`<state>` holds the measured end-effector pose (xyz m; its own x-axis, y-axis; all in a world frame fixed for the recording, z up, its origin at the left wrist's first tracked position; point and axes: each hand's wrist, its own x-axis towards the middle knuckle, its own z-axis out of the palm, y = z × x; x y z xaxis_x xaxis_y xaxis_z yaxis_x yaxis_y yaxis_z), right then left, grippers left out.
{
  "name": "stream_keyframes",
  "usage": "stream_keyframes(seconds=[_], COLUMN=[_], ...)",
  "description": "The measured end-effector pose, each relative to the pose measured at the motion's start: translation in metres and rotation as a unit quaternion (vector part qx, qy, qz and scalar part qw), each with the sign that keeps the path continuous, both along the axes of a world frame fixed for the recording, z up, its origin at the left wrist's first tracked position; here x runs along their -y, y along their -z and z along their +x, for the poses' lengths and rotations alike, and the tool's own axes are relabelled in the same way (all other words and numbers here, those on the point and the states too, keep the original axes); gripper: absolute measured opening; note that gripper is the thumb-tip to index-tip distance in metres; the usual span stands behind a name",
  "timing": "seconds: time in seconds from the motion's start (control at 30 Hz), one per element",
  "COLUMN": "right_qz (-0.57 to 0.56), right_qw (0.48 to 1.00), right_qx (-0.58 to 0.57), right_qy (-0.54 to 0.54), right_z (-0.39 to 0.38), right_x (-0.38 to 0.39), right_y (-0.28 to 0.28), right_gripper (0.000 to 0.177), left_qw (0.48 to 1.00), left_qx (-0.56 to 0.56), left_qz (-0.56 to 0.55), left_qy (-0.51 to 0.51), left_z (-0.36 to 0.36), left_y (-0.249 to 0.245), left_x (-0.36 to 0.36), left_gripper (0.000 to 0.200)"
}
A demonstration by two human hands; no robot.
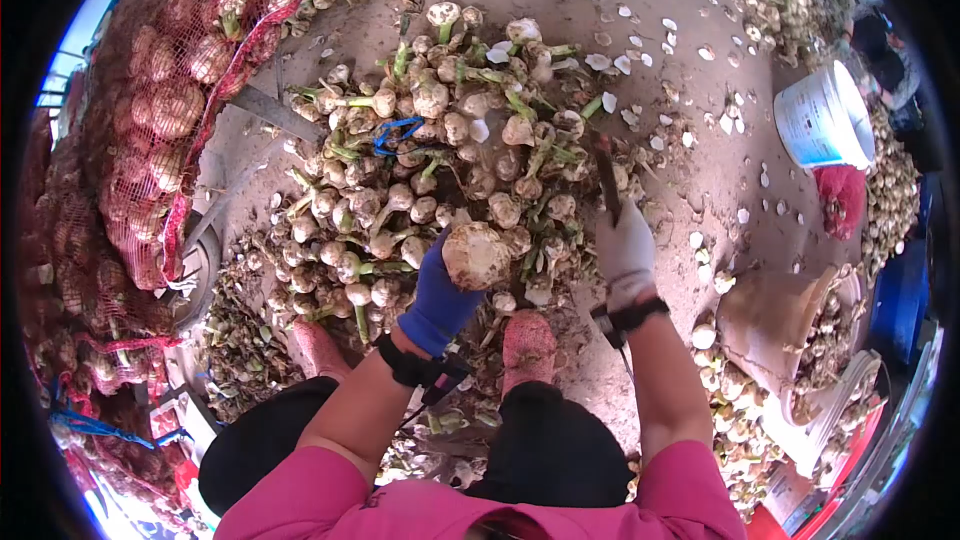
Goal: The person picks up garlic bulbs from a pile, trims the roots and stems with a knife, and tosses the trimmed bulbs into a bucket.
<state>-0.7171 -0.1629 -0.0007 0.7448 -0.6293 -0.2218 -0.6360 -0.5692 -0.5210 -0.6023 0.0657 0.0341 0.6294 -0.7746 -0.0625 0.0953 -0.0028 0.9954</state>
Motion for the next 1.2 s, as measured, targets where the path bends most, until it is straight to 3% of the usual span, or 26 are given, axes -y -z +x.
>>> stream_keyframes(seconds=[0.07, 0.1, 0.13, 0.2, 0.23, 0.27, 0.3, 0.33, 0.37, 0.4, 0.47, 0.5, 0.57, 0.6, 0.63, 0.7, 0.77, 0.8, 0.9, 0.97, 1.03, 1.1, 1.2], right_qz=[0.138, 0.186, 0.252, 0.368, 0.401, 0.433, 0.571, 0.669, 0.596, 0.52, 0.33, 0.218, -0.022, -0.009, 0.08, 0.249, 0.173, 0.182, 0.163, 0.149, 0.196, 0.263, 0.369], right_qw=[0.982, 0.98, 0.965, 0.896, 0.875, 0.852, 0.788, 0.69, 0.757, 0.815, 0.902, 0.928, 0.941, 0.966, 0.983, 0.966, 0.964, 0.945, 0.907, 0.909, 0.909, 0.899, 0.854], right_qx=[0.097, 0.011, 0.068, 0.222, 0.254, 0.287, 0.223, 0.173, 0.188, 0.196, 0.273, 0.299, 0.336, 0.249, 0.166, 0.002, 0.138, 0.2, 0.302, 0.298, 0.261, 0.213, 0.244], right_qy=[0.086, 0.075, 0.02, -0.114, -0.089, -0.065, 0.059, 0.218, 0.192, 0.165, 0.057, 0.032, -0.022, -0.062, -0.02, 0.061, 0.147, 0.184, 0.244, 0.25, 0.258, 0.278, 0.273], right_z=[-0.007, 0.0, -0.011, -0.022, -0.022, -0.023, -0.016, -0.009, 0.004, 0.013, 0.026, 0.024, 0.017, 0.008, -0.006, -0.028, -0.048, -0.048, -0.046, -0.042, -0.038, -0.031, -0.018], right_x=[-0.029, -0.051, -0.064, -0.092, -0.095, -0.098, -0.083, -0.067, -0.059, -0.058, -0.057, -0.061, -0.064, -0.064, -0.064, -0.057, -0.041, -0.03, 0.005, 0.018, 0.019, 0.01, -0.027], right_y=[-0.041, -0.047, -0.005, 0.026, 0.034, 0.044, -0.004, -0.053, -0.071, -0.083, -0.077, -0.089, -0.123, -0.107, -0.09, -0.057, -0.035, -0.047, -0.099, -0.105, -0.098, -0.078, -0.064], right_gripper=[0.022, 0.024, 0.024, 0.025, 0.024, 0.023, 0.021, 0.018, 0.016, 0.014, 0.017, 0.017, 0.017, 0.017, 0.017, 0.017, 0.019, 0.018, 0.015, 0.014, 0.015, 0.016, 0.02], left_qw=[0.998, 0.993, 0.956, 0.973, 0.979, 0.993, 0.988, 0.998, 0.992, 0.992, 0.958, 0.931, 0.912, 0.943, 0.937, 0.926, 0.96, 0.984, 0.943, 0.903, 0.836, 0.796, 0.913], left_qx=[-0.002, -0.023, -0.221, -0.153, -0.119, 0.013, 0.141, 0.022, -0.099, -0.104, -0.241, -0.305, -0.353, -0.268, -0.292, -0.331, -0.227, -0.104, 0.191, 0.323, 0.452, 0.471, 0.314], left_qz=[-0.059, -0.114, -0.194, -0.173, -0.161, -0.112, -0.06, -0.064, -0.071, -0.063, -0.133, -0.17, -0.127, -0.133, -0.125, -0.115, -0.164, -0.112, 0.022, 0.119, 0.278, 0.377, 0.26], left_qy=[0.016, 0.035, 0.001, -0.026, -0.041, -0.017, 0.007, 0.001, -0.019, -0.027, -0.076, -0.104, -0.164, -0.146, -0.144, -0.142, -0.016, 0.097, 0.271, 0.258, 0.141, 0.046, 0.028], left_z=[0.001, 0.002, -0.012, -0.024, -0.03, -0.028, -0.026, -0.025, -0.023, -0.02, -0.019, -0.018, -0.013, -0.014, -0.016, -0.01, -0.016, -0.034, -0.027, 0.011, 0.082, 0.152, 0.178], left_y=[0.009, 0.023, 0.025, 0.013, 0.001, -0.013, -0.024, -0.008, 0.007, 0.001, -0.032, -0.049, -0.057, -0.075, -0.072, -0.048, 0.006, 0.008, 0.021, 0.025, 0.019, 0.019, 0.017], left_x=[0.006, 0.007, 0.013, 0.016, 0.019, 0.012, 0.005, -0.005, -0.014, -0.015, -0.003, 0.003, 0.017, 0.026, 0.025, 0.022, 0.021, 0.031, 0.049, 0.071, 0.096, 0.104, 0.091], left_gripper=[0.034, 0.039, 0.042, 0.051, 0.057, 0.059, 0.061, 0.065, 0.07, 0.069, 0.063, 0.06, 0.055, 0.046, 0.044, 0.04, 0.032, 0.03, 0.029, 0.03, 0.031, 0.032, 0.034])
